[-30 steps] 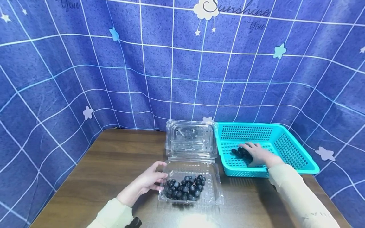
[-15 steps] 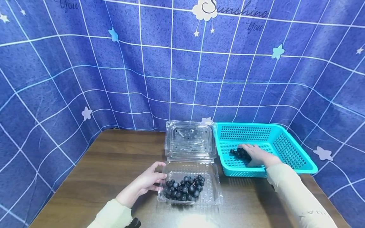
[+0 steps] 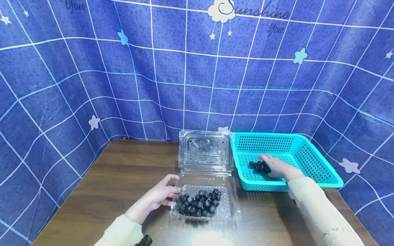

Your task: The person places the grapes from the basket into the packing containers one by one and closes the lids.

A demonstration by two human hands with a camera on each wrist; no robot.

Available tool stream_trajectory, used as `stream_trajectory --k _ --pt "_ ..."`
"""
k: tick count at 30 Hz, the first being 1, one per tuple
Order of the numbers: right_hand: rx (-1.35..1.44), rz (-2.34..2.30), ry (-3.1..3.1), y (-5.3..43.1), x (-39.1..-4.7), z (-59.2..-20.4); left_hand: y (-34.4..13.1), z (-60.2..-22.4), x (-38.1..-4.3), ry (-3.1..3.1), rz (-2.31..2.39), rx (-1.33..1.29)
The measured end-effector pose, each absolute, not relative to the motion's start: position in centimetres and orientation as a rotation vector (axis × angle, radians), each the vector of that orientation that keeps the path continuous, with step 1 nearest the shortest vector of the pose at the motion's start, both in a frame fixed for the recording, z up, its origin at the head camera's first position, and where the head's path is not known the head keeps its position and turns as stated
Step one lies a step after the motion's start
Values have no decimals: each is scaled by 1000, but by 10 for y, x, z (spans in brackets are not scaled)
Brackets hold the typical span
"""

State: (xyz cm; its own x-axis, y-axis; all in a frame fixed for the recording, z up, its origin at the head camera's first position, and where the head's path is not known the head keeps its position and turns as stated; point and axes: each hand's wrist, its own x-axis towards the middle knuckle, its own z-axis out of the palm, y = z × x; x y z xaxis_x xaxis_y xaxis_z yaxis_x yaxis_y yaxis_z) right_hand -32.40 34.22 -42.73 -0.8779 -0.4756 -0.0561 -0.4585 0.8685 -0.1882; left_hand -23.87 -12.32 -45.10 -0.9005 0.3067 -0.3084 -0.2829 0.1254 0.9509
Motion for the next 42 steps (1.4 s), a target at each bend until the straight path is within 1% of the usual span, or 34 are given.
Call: stream_trajectory --k 22,34,42 --pt "-651 -204 2904 335 -321 -422 -123 -450 -239 1980 1824 17" --pt "-665 -145 2874 340 -325 -426 -123 -451 -239 1985 1821 15" --pt "-756 -131 2901 344 -326 -425 -124 -450 -238 1981 1822 24"
